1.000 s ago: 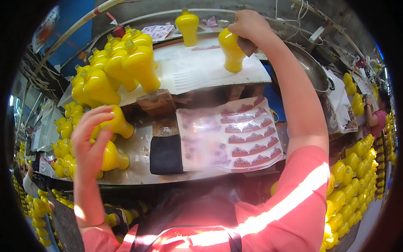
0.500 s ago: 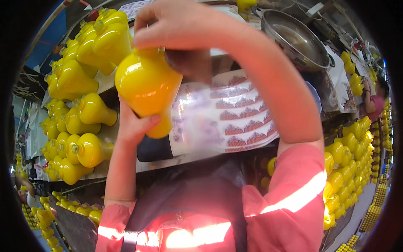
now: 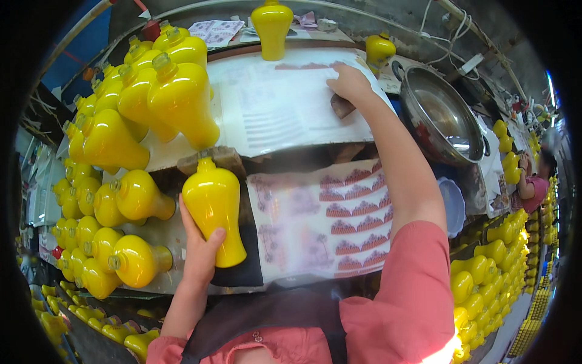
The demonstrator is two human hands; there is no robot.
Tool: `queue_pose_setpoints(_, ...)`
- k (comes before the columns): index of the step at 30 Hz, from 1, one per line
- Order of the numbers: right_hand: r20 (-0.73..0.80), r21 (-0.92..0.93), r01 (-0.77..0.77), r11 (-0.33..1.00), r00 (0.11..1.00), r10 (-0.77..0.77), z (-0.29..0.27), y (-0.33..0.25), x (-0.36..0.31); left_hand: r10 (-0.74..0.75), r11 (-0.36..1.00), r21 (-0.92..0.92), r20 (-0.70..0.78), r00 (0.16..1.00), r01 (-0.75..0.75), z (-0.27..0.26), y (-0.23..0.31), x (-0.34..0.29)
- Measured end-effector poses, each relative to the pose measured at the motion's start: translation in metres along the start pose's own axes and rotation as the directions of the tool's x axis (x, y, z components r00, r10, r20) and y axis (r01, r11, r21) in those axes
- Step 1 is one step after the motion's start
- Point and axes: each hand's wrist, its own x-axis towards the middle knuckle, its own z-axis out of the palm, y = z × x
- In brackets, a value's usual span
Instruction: The person applies decorative stickers to yellow plastic bottles. They peel stickers from a sheet, wrap them around the bottle body, and smooth them by hand. Finished bottles are placed on a nearby tray.
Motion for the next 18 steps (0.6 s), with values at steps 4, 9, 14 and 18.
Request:
queue_pose_setpoints(4,0.085,-0.150,-0.106,0.983,0.989,0.119,0.014,0.011,0.047,-0.148,0.981,-0.118,0.062,0.987,0.155,-0.005,-0.002,0.005)
queue_pose_setpoints(9,0.191,-0.291,-0.030,0.956,0.978,0.088,0.024,0.002,0.075,-0.182,0.959,-0.204,0.095,0.979,0.198,-0.007,0.001,0.006)
queue_pose_setpoints(14,0.238,-0.197,0.105,0.975,0.970,-0.056,0.009,-0.023,0.040,-0.167,0.974,-0.139,0.084,0.982,0.177,-0.008,-0.001,0.007)
queue_pose_setpoints(18,0.151,-0.042,0.123,0.991,0.982,-0.116,-0.011,-0.030,0.018,-0.126,0.982,-0.129,0.107,0.986,0.140,-0.007,-0.003,0.007)
